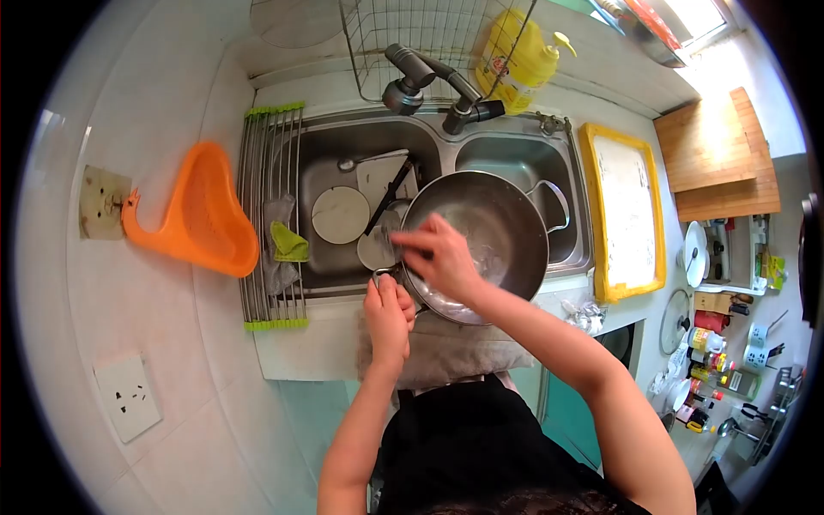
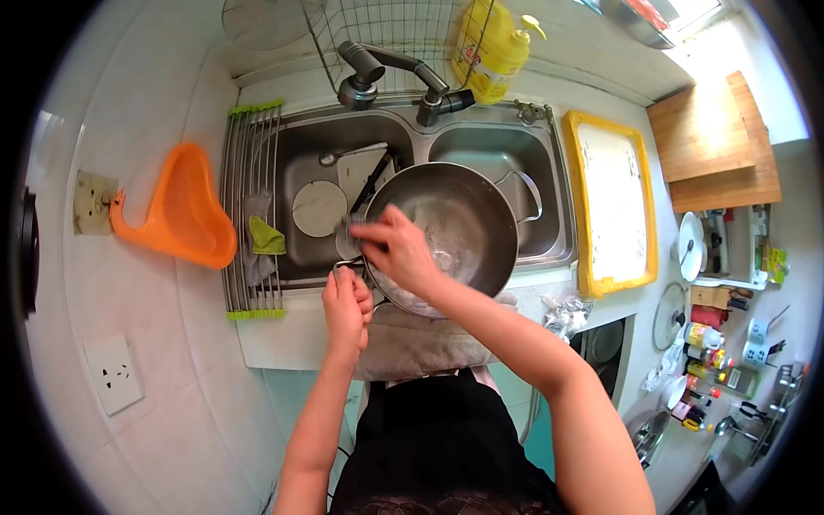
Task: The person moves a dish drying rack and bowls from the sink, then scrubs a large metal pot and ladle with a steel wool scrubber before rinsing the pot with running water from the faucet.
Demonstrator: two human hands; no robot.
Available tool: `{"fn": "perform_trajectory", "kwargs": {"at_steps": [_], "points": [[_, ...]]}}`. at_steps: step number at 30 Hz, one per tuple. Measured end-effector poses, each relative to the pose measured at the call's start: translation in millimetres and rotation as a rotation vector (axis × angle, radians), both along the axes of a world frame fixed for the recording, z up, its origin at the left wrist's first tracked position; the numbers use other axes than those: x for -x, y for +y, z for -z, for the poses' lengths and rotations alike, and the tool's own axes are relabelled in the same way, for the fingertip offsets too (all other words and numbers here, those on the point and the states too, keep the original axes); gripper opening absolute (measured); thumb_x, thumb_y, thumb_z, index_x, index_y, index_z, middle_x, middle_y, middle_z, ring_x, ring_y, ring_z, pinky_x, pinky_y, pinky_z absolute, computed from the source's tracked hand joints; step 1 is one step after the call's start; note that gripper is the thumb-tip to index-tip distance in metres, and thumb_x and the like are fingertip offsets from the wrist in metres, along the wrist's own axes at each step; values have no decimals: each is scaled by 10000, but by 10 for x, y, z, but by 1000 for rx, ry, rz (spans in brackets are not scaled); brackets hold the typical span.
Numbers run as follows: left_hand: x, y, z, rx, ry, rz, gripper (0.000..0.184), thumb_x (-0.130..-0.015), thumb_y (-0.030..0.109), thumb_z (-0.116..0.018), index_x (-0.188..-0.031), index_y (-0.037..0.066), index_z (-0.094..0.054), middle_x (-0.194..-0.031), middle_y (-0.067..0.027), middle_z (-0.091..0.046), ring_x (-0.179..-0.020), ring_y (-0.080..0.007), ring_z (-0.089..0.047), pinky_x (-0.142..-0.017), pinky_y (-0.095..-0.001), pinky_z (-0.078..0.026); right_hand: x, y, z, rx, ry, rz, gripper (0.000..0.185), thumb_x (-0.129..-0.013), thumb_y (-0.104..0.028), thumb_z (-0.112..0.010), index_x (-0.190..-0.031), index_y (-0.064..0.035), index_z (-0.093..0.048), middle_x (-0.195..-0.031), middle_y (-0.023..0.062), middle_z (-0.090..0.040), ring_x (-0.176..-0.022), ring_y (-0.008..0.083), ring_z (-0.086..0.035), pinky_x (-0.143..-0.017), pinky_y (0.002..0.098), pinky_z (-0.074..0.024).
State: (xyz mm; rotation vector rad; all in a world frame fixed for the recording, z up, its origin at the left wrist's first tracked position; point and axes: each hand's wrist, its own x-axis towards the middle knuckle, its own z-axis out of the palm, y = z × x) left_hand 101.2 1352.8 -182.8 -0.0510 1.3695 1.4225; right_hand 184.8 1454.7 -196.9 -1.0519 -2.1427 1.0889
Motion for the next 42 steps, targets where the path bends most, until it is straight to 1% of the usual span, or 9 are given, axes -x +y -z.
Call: {"fn": "perform_trajectory", "kwargs": {"at_steps": [7, 11, 15, 20, 24, 30, 33, 37, 42], "points": [[59, -15, -22, -30, 8, 59, 306, -960, 240, -369, -684, 122, -309, -529, 53, -250, -401, -35, -219, -334, -214, -110, -523, 784, 362, -212, -134, 538, 261, -712, -46, -637, -942, -78, -518, -909, 142, -542, -820, 321, -561, -711, 404, -461], [88, -7, 25, -47, -67, 55, 294, -962, 236, -368, -695, 123, -321, -533, 53, -255, -406, -33, -213, -336, -209, -106, -698, 424, 834, -103, -589, 319, 307, -659, 11, -605, -940, -103, -556, -981, 113, -517, -961, 332, -511, -787, 404, -458], [107, -19, 43, -91, -81, 86, 283, -967, 275, -368, -731, 131, -311, -549, 55, -265, -411, -25, -216, -338, -206, -107, -456, 730, 918, -408, -418, -373, 299, -635, -39, -595, -907, -157, -630, -986, 49, -524, -1016, 268, -466, -870, 373, -412], [147, 28, 7, -97, -171, 41, 291, -967, 316, -370, -755, 116, -379, -525, 53, -243, -407, -39, -178, -348, -202, -92, -402, 1262, 198, -1212, -598, -947, 28, -644, -195, -585, -660, -182, -603, -919, -32, -531, -967, 164, -443, -836, 300, -372], [103, 37, 82, -118, -181, -64, 294, -962, 316, -372, -742, 121, -379, -497, 50, -219, -385, -47, -147, -339, -222, -81, -831, 1501, -7, -1218, -849, -1003, 47, -634, -193, -591, -623, -174, -632, -895, -27, -544, -992, 166, -438, -842, 292, -358], [45, 101, 90, -154, -134, -182, 299, -953, 282, -381, -698, 127, -356, -470, 56, -202, -363, -51, -130, -326, -238, -75, -1262, 562, 72, -625, -1367, -613, 124, -706, -208, -599, -755, -127, -679, -891, 32, -604, -938, 213, -508, -785, 345, -377], [82, 122, 89, -125, -136, -177, 304, -954, 279, -379, -691, 130, -349, -467, 55, -204, -362, -51, -136, -324, -238, -77, -1272, 519, 289, 74, -856, -561, 161, -688, -92, -586, -779, -179, -686, -903, 94, -608, -885, 306, -564, -747, 418, -475], [133, 134, 82, -101, -129, -88, 319, -965, 288, -348, -685, 136, -336, -475, 49, -205, -368, -53, -144, -326, -237, -79, -874, 890, 604, -146, -759, 110, 216, -706, -39, -555, -899, -105, -624, -1018, 161, -544, -928, 345, -543, -758, 434, -492], [124, 193, 40, -67, -113, -16, 324, -970, 290, -325, -684, 137, -320, -480, 45, -200, -371, -57, -142, -328, -239, -75, -61, 725, 1110, -278, -509, 46, 223, -697, -28, -530, -900, -90, -598, -960, 137, -544, -932, 351, -534, -775, 431, -474]]}}
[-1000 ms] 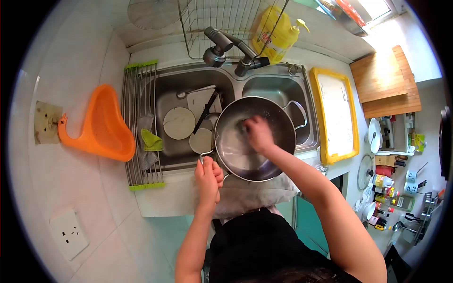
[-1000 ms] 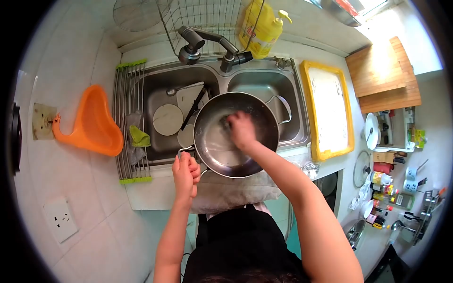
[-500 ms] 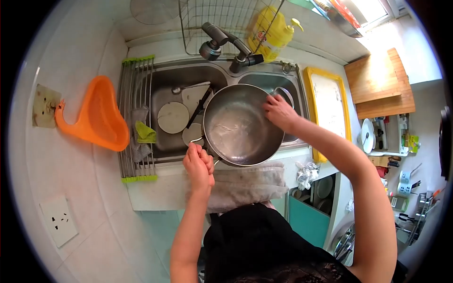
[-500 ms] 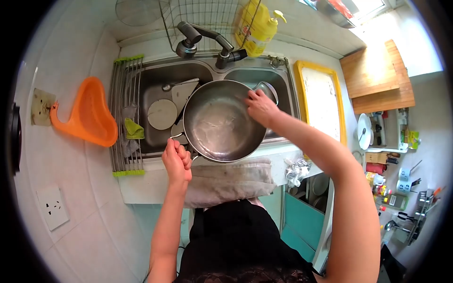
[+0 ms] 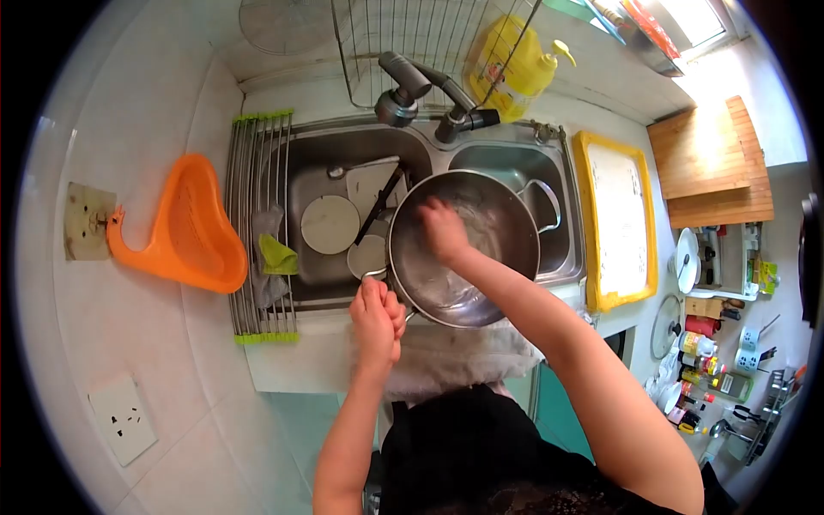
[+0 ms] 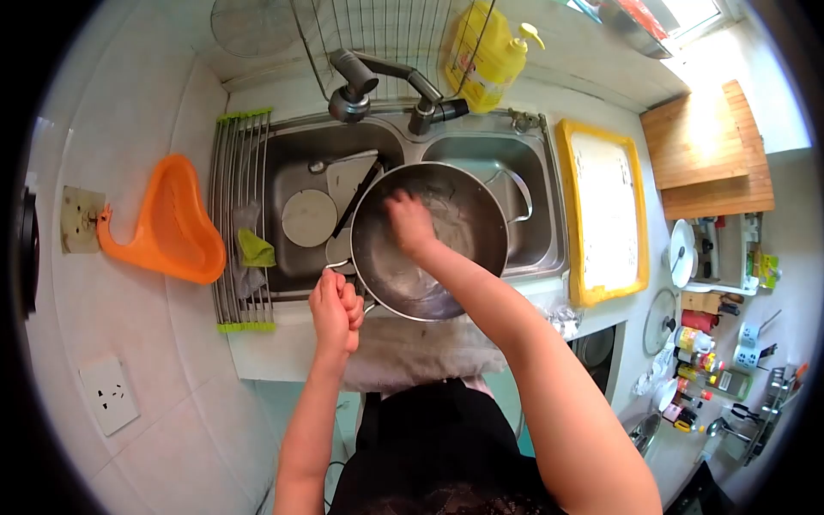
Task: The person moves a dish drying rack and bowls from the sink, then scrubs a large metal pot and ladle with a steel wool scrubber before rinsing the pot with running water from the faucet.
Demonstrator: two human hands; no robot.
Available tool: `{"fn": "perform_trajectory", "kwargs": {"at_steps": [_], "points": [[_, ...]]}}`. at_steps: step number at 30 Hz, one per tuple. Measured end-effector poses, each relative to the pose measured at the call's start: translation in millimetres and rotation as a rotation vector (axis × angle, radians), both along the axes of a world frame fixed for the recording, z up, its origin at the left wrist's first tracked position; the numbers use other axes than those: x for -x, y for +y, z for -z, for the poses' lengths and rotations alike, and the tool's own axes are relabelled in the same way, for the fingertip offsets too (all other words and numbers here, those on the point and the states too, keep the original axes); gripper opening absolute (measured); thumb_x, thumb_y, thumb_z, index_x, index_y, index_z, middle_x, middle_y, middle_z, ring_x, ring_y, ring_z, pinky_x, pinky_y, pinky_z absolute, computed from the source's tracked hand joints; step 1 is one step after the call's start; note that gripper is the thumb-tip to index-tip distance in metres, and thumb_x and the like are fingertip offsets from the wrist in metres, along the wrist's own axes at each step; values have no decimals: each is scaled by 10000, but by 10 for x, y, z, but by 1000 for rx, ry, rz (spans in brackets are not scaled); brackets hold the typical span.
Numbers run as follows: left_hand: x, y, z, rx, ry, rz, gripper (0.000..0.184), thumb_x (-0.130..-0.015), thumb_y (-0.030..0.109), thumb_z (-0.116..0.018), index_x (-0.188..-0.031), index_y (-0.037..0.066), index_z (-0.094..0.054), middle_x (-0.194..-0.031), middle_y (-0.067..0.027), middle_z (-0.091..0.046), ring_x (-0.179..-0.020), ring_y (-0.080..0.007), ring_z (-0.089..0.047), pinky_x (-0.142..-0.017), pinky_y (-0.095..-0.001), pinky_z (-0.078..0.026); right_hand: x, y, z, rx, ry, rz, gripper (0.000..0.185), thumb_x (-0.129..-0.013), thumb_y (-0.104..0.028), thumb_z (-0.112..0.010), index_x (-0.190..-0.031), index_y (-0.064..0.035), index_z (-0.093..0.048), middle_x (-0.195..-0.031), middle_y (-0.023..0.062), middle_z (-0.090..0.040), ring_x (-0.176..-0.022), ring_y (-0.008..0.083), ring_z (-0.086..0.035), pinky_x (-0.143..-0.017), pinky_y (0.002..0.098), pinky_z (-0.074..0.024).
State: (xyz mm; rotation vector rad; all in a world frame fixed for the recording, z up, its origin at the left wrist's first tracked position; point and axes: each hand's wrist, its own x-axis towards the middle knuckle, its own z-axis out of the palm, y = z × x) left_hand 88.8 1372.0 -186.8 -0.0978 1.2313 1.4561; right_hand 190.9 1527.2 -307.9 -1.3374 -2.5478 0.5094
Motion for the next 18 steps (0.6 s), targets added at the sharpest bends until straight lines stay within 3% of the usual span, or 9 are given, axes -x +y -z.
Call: {"fn": "perform_trajectory", "kwargs": {"at_steps": [3, 5, 7, 11, 13, 14, 16, 17, 18], "points": [[-12, -15, 10, -15, 29, -15, 332, -970, 290, -330, -676, 135, -318, -482, 49, -201, -372, -55, -143, -328, -239, -75, -168, -211, -161, 46, -59, -176, 216, -677, -41, -550, -869, -114, -616, -966, 95, -557, -922, 332, -531, -791, 410, -474], [-9, -45, 47, -38, 6, -46, 334, -971, 289, -331, -676, 134, -315, -484, 51, -205, -371, -53, -145, -327, -238, -76, -526, -224, -360, 311, -130, -477, 217, -652, -46, -588, -849, -130, -619, -963, 88, -555, -921, 330, -533, -783, 410, -476], [2, -64, 37, -47, -4, -36, 334, -972, 287, -331, -676, 134, -313, -485, 51, -204, -372, -51, -146, -327, -236, -78, -807, -85, -412, 237, -308, -301, 240, -628, -23, -610, -841, -134, -621, -965, 87, -556, -920, 332, -537, -779, 412, -477], [40, -42, 9, -25, 12, 36, 351, -971, 282, -324, -663, 125, -265, -489, 42, -212, -367, -54, -165, -321, -241, -114, -462, 204, -248, 144, -234, 74, 304, -612, 18, -622, -882, -121, -626, -968, 101, -562, -889, 338, -554, -782, 402, -480], [10, -29, -7, -19, 28, 28, 336, -972, 285, -329, -677, 128, -290, -492, 47, -209, -374, -51, -157, -327, -234, -101, -231, 196, -96, 27, 85, 123, 327, -608, 26, -631, -901, -120, -625, -952, 114, -572, -850, 344, -557, -764, 396, -480], [-2, -32, -19, -20, 41, 24, 323, -972, 289, -334, -692, 130, -315, -496, 52, -206, -381, -49, -150, -332, -226, -89, -217, 146, -88, 35, 92, 138, 327, -608, 26, -631, -901, -120, -625, -952, 114, -572, -850, 344, -557, -764, 396, -480], [15, -52, 2, -14, 36, 49, 318, -972, 293, -337, -699, 130, -320, -496, 51, -207, -380, -49, -151, -333, -225, -91, -226, 45, -212, 276, 413, 131, 313, -651, 44, -627, -934, -90, -621, -905, 88, -594, -826, 283, -578, -735, 346, -484], [31, -35, 19, -22, 22, 50, 313, -971, 296, -339, -706, 129, -324, -496, 51, -207, -380, -49, -152, -334, -223, -93, -246, 45, -213, 269, 420, 153, 313, -651, 44, -627, -934, -90, -621, -905, 88, -594, -826, 283, -578, -735, 346, -484], [43, -34, 29, -6, 17, 60, 309, -970, 302, -342, -714, 130, -332, -494, 50, -210, -379, -50, -155, -335, -221, -97, -269, 61, -219, 428, 883, 541, 326, -655, 54, -637, -957, -68, -622, -910, 77, -607, -827, 239, -580, -741, 321, -478]]}}
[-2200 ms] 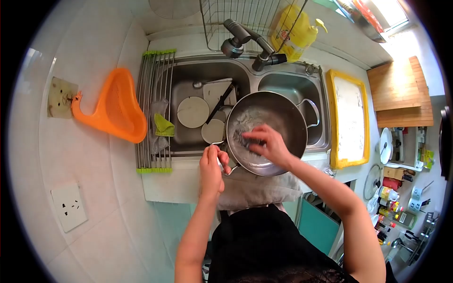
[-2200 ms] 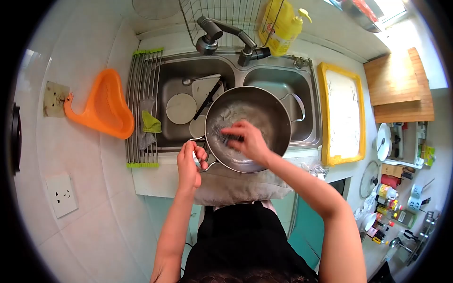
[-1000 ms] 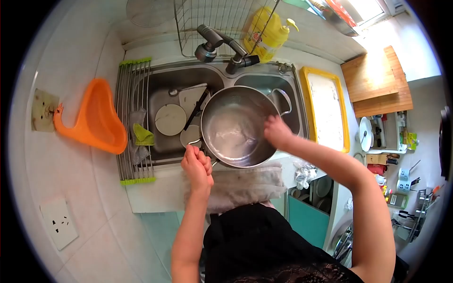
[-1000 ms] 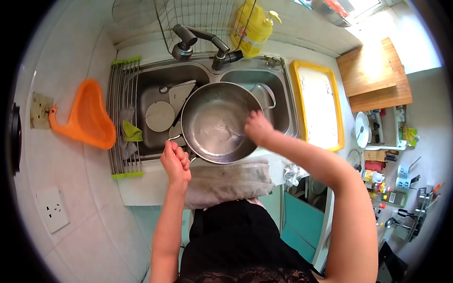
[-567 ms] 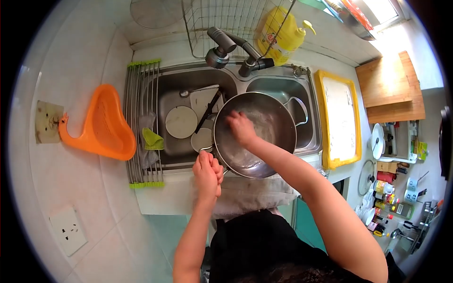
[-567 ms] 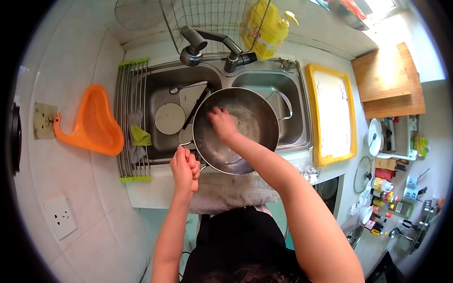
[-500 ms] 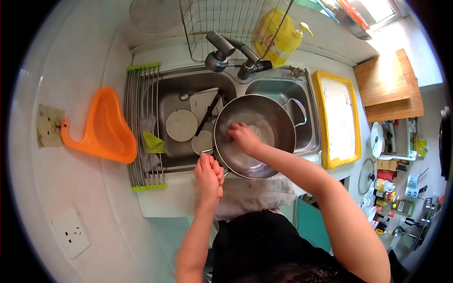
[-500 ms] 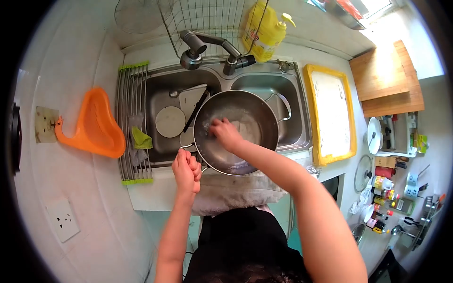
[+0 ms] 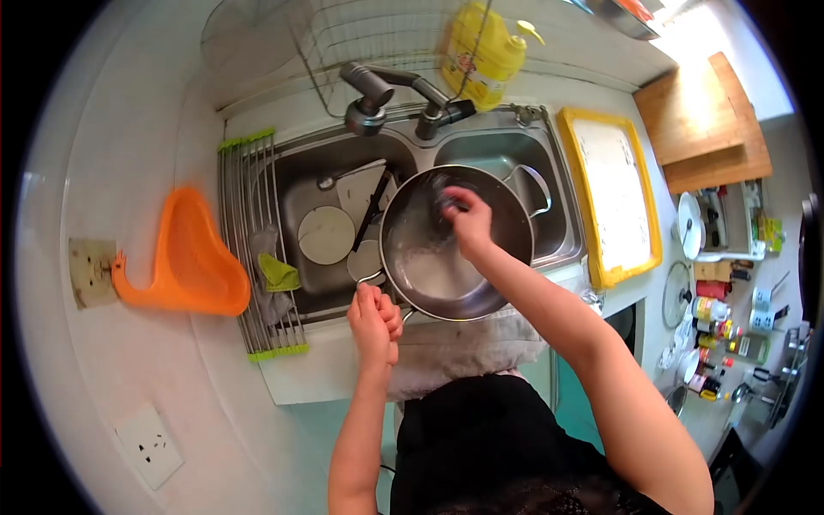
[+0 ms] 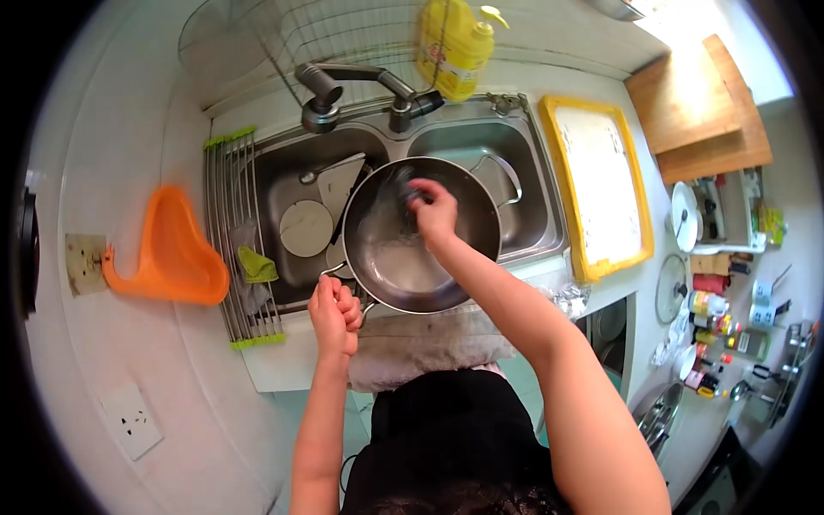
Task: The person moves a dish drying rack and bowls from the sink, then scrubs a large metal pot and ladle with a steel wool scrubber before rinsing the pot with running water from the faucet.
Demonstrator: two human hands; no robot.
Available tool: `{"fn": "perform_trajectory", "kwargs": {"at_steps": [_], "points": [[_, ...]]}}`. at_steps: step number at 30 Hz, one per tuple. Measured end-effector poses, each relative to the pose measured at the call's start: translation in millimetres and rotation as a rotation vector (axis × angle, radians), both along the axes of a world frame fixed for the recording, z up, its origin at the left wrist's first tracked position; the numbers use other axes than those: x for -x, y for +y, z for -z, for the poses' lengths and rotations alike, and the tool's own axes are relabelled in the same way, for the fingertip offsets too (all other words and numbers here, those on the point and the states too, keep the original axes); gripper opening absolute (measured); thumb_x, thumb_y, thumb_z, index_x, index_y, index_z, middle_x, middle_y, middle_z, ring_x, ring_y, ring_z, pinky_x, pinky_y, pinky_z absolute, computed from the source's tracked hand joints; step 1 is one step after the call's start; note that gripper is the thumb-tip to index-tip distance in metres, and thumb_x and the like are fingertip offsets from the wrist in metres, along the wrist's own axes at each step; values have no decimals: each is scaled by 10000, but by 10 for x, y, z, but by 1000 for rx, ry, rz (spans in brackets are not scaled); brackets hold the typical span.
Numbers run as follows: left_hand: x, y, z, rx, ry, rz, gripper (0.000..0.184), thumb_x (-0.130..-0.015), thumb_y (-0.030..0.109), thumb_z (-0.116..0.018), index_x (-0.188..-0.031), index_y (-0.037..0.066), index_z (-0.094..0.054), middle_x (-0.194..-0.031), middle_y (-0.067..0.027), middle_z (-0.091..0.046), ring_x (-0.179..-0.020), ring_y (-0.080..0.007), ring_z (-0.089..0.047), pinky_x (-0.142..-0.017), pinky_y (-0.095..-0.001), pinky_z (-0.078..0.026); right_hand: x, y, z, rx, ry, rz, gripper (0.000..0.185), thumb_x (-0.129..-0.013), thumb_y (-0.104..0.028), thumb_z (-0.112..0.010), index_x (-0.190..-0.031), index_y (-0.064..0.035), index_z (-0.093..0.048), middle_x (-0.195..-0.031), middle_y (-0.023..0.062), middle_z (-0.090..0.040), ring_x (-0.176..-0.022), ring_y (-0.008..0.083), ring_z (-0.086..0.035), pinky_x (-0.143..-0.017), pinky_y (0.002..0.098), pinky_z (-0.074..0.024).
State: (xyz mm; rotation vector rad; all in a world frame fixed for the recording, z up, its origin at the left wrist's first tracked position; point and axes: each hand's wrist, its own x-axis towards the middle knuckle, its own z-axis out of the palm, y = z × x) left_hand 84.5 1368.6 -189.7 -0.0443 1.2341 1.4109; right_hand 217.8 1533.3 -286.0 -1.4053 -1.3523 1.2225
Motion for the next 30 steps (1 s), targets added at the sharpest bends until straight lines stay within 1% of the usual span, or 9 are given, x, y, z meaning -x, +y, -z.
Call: {"fn": "perform_trajectory", "kwargs": {"at_steps": [1, 4, 9, 10, 14, 18, 21, 25, 30], "points": [[4, 2, -11, -2, 1, 23, 309, -970, 302, -342, -714, 130, -332, -494, 50, -210, -379, -50, -155, -335, -221, -97, -40, 35, 0, 205, 430, 403, 339, -660, 65, -646, -980, -47, -624, -916, 65, -620, -829, 194, -583, -746, 295, -473], [5, 18, -27, 43, 26, 58, 312, -969, 303, -345, -707, 134, -335, -488, 48, -215, -375, -53, -153, -334, -226, -100, 79, 211, 28, 208, 326, 629, 244, -677, 82, -627, -896, -23, -644, -881, 53, -634, -790, 141, -578, -732, 260, -470], [59, 93, -31, 120, 91, 128, 319, -967, 307, -349, -697, 139, -331, -486, 51, -205, -370, -52, -147, -335, -232, -88, 508, -223, 43, -14, 268, -559, 254, -604, 80, -628, -827, -42, -631, -816, 43, -632, -793, 142, -588, -720, 273, -473], [93, 83, -3, 100, 92, 107, 319, -967, 309, -351, -697, 141, -330, -486, 53, -201, -369, -51, -144, -335, -232, -87, 421, -339, -9, -100, -20, -861, 277, -580, 62, -627, -833, -53, -629, -821, 73, -631, -787, 190, -600, -727, 294, -472], [96, 53, 40, 75, 106, 54, 321, -967, 307, -350, -688, 150, -325, -487, 58, -194, -367, -49, -141, -332, -229, -83, 22, -367, -122, -141, -433, -1642, 182, -644, -10, -576, -793, -93, -638, -827, 103, -625, -794, 280, -600, -712, 366, -476], [155, 74, 72, 74, 83, 70, 326, -969, 301, -340, -681, 149, -323, -485, 57, -200, -367, -47, -142, -328, -229, -81, -222, 130, -141, -249, -936, -688, 215, -706, -83, -562, -901, -145, -627, -998, 91, -552, -932, 319, -536, -773, 402, -471], [54, 269, 31, 89, 89, 69, 328, -969, 297, -340, -681, 140, -319, -481, 50, -205, -362, -52, -154, -328, -234, -86, 225, 148, 170, -468, -1013, -507, 214, -714, -77, -573, -914, -129, -625, -1032, 74, -522, -953, 311, -519, -769, 405, -472], [184, 450, 123, 46, 93, 61, 309, -966, 303, -357, -713, 127, -344, -493, 53, -208, -373, -48, -150, -333, -229, -90, 308, 20, -26, -232, -357, -890, 276, -668, 2, -598, -918, -103, -649, -963, 92, -544, -933, 308, -527, -818, 383, -449], [450, 582, 216, 15, 109, 50, 293, -965, 293, -370, -730, 119, -356, -513, 50, -234, -385, -38, -167, -333, -219, -99, 29, 228, -694, -349, -338, -235, 389, -659, 42, -651, -1013, -120, -651, -932, 103, -525, -873, 258, -543, -749, 323, -459]]}}
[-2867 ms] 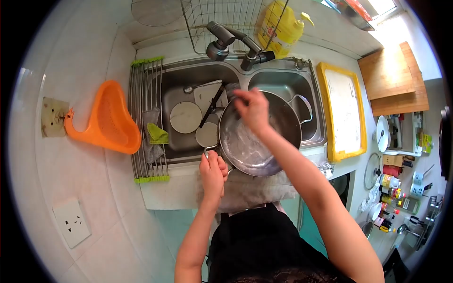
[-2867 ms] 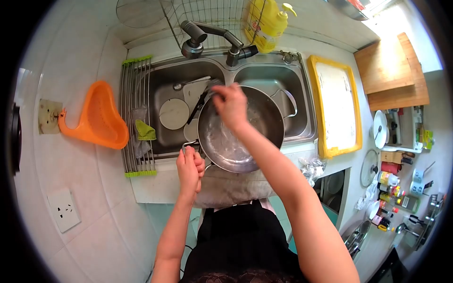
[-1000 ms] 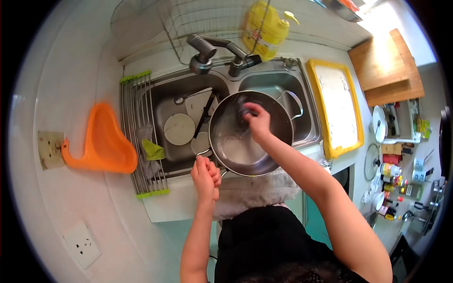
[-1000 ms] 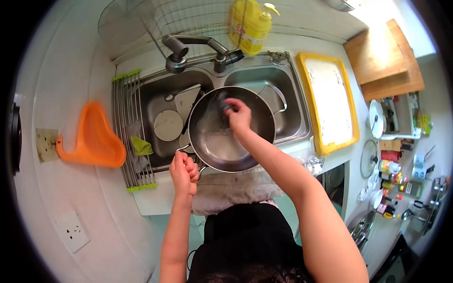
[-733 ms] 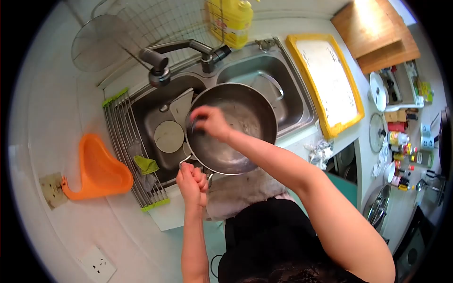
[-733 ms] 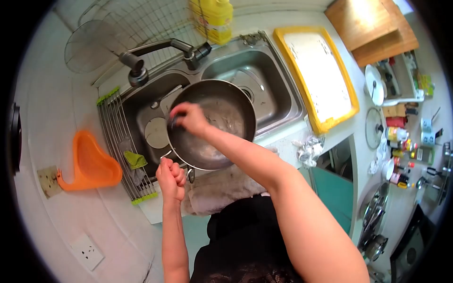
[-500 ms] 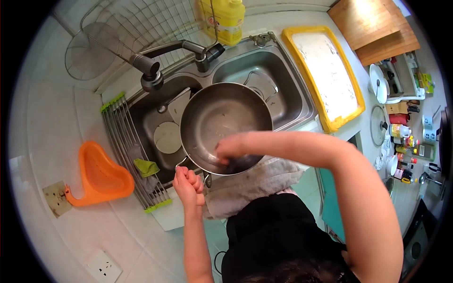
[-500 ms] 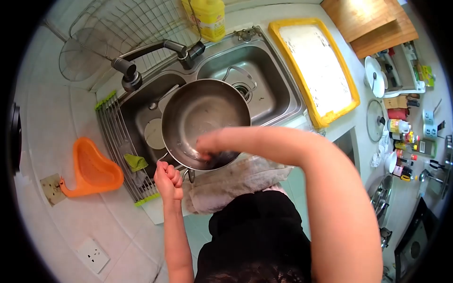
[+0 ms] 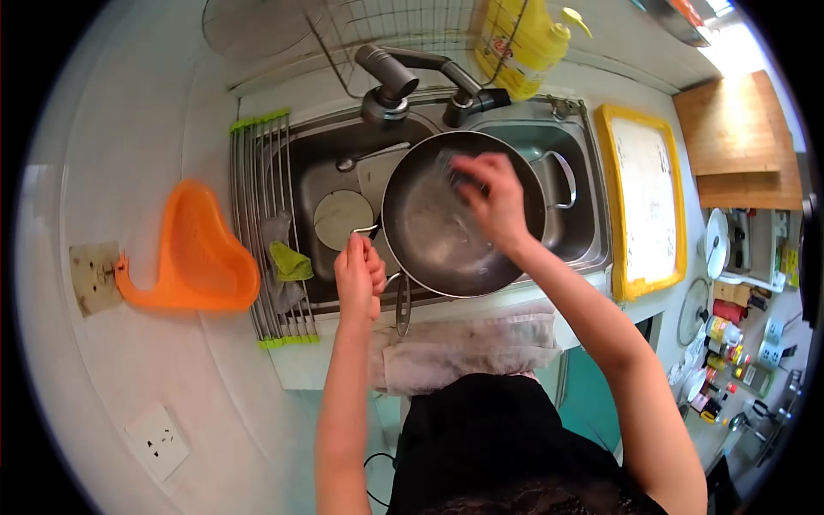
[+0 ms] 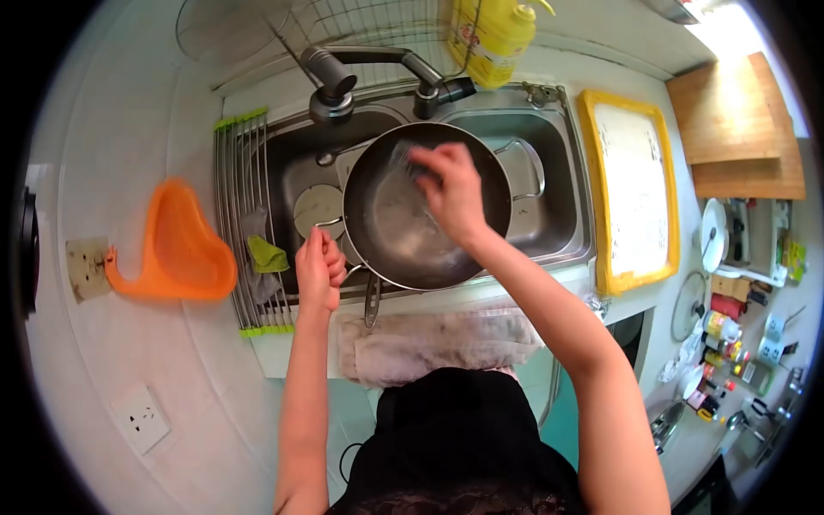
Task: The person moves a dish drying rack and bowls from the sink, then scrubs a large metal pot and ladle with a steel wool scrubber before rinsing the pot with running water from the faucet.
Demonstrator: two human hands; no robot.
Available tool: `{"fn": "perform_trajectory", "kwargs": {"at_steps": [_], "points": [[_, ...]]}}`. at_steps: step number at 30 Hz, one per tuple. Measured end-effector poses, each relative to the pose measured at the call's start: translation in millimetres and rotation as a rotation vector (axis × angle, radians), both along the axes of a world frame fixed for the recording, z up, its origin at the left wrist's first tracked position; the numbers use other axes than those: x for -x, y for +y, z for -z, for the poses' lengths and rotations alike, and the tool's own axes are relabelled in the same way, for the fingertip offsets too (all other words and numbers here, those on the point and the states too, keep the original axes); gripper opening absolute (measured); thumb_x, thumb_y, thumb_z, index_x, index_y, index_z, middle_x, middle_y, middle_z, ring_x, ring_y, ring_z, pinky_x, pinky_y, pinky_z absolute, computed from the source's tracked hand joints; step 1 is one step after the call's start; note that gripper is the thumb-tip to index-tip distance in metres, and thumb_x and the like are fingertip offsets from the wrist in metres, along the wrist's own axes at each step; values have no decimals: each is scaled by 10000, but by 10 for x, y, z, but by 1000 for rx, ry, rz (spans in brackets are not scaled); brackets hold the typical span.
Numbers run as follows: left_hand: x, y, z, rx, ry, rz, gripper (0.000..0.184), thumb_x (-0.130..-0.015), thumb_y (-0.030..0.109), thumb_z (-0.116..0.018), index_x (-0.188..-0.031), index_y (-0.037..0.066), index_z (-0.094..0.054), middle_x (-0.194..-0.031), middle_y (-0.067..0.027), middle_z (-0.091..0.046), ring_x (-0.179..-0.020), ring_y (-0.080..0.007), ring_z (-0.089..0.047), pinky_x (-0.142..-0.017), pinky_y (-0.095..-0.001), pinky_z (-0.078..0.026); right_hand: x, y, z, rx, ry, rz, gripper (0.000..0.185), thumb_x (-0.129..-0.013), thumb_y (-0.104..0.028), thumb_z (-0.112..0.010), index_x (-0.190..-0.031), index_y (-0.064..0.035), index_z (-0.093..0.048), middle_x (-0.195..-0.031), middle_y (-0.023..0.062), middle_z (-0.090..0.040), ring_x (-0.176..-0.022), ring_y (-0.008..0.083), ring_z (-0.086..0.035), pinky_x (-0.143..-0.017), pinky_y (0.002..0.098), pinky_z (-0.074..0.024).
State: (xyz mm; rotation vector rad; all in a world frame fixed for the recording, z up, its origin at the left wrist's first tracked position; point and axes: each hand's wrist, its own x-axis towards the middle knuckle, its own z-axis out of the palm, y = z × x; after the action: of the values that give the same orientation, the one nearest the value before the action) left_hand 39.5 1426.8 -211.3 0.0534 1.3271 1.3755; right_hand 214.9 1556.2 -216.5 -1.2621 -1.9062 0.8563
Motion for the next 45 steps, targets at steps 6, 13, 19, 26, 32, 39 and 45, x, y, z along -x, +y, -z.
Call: {"fn": "perform_trajectory", "kwargs": {"at_steps": [6, 13, 19, 26, 32, 39, 45], "points": [[-13, 117, -6, 49, 180, 140, 285, -966, 283, -355, -748, 99, -352, -533, 31, -289, -387, -44, -239, -328, -222, -147, 661, 291, 232, -47, 178, 101, 304, -650, 64, -629, -894, -109, -685, -871, 109, -556, -756, 263, -580, -681, 334, -472], [66, 111, 101, 119, 221, 76, 290, -959, 337, -385, -774, 115, -367, -547, 43, -267, -385, -47, -234, -327, -214, -135, 376, -464, 165, 301, 103, -456, 282, -635, 74, -590, -851, -88, -670, -864, 87, -593, -808, 274, -587, -707, 338, -471], [105, 58, 350, 73, 393, -55, 318, -939, 394, -387, -823, 130, -521, -727, 23, -500, -684, -74, -461, -626, -253, -330, 242, 162, 462, 78, -316, -107, 279, -680, -33, -621, -940, -129, -656, -1012, 84, -576, -939, 326, -543, -820, 392, -465], [195, 73, 452, -47, -214, -165, 408, -905, 511, -385, -861, 141, -551, -918, 15, -579, -907, -120, -504, -779, -326, -342, 576, -246, 412, 203, -112, -294, 294, -693, -54, -618, -979, -111, -657, -1006, 108, -568, -896, 306, -557, -813, 379, -446], [114, 208, 214, -82, -205, -164, 638, -876, 618, -286, -1166, 80, -471, -1128, -76, -537, -1093, -195, -463, -964, -375, -310, 929, -441, -176, 111, 94, -284, 239, -692, -13, -610, -919, -69, -657, -972, 126, -569, -925, 310, -524, -830, 373, -433], [166, 193, 309, -243, -274, -210, 691, -863, 647, -303, -1181, 60, -477, -1103, -53, -549, -957, -172, -537, -824, -310, -433, 495, -787, -261, 169, -64, -595, 273, -662, 15, -631, -921, -73, -639, -952, 88, -577, -901, 303, -503, -807, 380, -433], [-14, 28, 406, 13, -47, -203, 373, -901, 468, -469, -855, 98, -489, -787, 0, -465, -719, -106, -461, -643, -245, -395, 471, -697, -253, 198, -68, -597, 283, -663, -21, -650, -935, -94, -621, -980, 80, -564, -913, 284, -510, -815, 371, -428]]}}
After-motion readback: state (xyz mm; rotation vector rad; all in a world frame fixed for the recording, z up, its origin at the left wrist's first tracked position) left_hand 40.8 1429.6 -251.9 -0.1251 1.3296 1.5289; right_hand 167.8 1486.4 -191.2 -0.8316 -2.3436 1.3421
